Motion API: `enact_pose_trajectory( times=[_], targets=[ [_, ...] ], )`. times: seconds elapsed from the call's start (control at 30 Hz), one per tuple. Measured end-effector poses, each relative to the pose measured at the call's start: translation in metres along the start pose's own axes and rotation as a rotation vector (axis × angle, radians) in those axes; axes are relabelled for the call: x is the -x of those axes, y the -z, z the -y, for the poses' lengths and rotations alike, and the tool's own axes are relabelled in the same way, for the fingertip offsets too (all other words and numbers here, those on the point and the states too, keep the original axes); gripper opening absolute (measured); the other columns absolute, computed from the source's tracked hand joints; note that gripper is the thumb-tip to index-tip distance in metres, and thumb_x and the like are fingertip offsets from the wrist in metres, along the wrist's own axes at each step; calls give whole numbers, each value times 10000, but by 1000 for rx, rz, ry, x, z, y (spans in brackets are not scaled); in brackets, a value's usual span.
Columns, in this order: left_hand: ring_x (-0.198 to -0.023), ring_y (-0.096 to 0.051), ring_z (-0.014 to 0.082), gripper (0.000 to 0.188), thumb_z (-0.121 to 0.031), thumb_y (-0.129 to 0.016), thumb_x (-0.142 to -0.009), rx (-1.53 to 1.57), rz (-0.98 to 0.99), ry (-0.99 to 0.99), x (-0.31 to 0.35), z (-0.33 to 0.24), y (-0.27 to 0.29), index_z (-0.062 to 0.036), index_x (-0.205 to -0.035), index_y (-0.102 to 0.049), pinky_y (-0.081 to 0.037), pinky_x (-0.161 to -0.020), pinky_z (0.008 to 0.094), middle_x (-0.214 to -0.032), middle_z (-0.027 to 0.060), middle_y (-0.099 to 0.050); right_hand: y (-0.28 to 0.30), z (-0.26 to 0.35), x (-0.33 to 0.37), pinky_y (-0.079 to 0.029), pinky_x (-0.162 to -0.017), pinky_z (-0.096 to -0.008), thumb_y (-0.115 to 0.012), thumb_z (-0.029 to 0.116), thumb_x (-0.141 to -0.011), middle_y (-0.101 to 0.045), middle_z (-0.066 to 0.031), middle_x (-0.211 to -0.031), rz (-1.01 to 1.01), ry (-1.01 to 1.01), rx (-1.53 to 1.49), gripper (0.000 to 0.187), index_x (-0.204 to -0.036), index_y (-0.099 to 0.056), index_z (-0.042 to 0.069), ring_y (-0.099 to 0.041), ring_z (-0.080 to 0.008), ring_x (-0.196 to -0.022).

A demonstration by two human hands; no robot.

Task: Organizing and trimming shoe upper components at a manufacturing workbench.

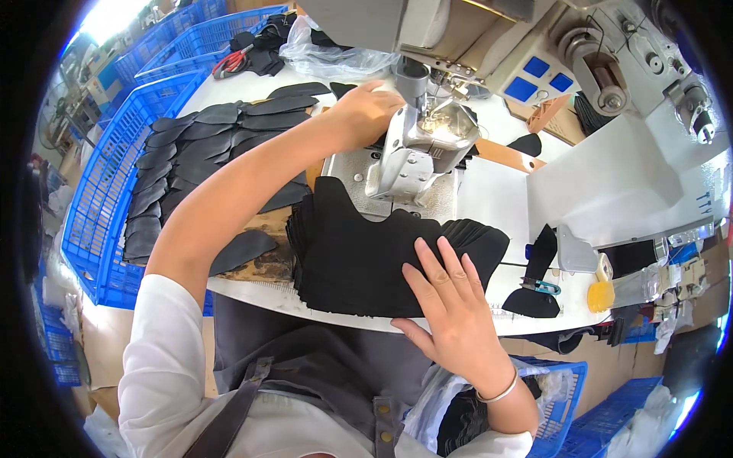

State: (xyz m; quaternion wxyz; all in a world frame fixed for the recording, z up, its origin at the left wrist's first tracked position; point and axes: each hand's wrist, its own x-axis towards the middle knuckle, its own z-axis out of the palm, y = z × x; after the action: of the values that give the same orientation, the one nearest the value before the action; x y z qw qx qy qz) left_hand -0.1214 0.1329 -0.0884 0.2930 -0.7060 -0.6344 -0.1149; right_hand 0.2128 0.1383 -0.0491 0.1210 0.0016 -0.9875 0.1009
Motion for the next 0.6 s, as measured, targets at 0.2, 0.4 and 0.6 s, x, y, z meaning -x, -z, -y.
enact_pose_trajectory(
  times=[0.2, 0.4, 0.6],
  targets=[
    [-1300, -407, 342, 1019, -333, -778, -640, 446, 598, 177, -30, 20, 36, -81, -1462, -231, -269, -1101, 447, -1352, 239, -448, 10, -5, -2, -296, -1058, -532, -802, 260, -635, -376, -199, -1435, 59, -8, -42, 714, -1248, -522, 26, -339, -411, -1329],
    [-1305, -398, 345, 1414, -382, -874, -501, 281, 1093, 312, -62, 8, 39, -125, -1497, 96, -311, -1058, 378, -1437, 235, -364, 21, -13, -20, -216, -1105, -534, -870, 265, -460, -269, -154, -1506, 180, -215, 12, 1131, -1440, -327, 110, -257, -364, -1387],
    [-1190, -521, 339, 1231, -277, -842, -524, 288, 994, 251, -57, 13, 40, -66, -1489, -108, -301, -1041, 468, -1257, 215, -543, 29, -17, -32, -261, -1093, -524, -862, 213, -506, -367, -171, -1414, 272, -57, -64, 1075, -1441, -332, 172, -467, -336, -1175]
  ],
)
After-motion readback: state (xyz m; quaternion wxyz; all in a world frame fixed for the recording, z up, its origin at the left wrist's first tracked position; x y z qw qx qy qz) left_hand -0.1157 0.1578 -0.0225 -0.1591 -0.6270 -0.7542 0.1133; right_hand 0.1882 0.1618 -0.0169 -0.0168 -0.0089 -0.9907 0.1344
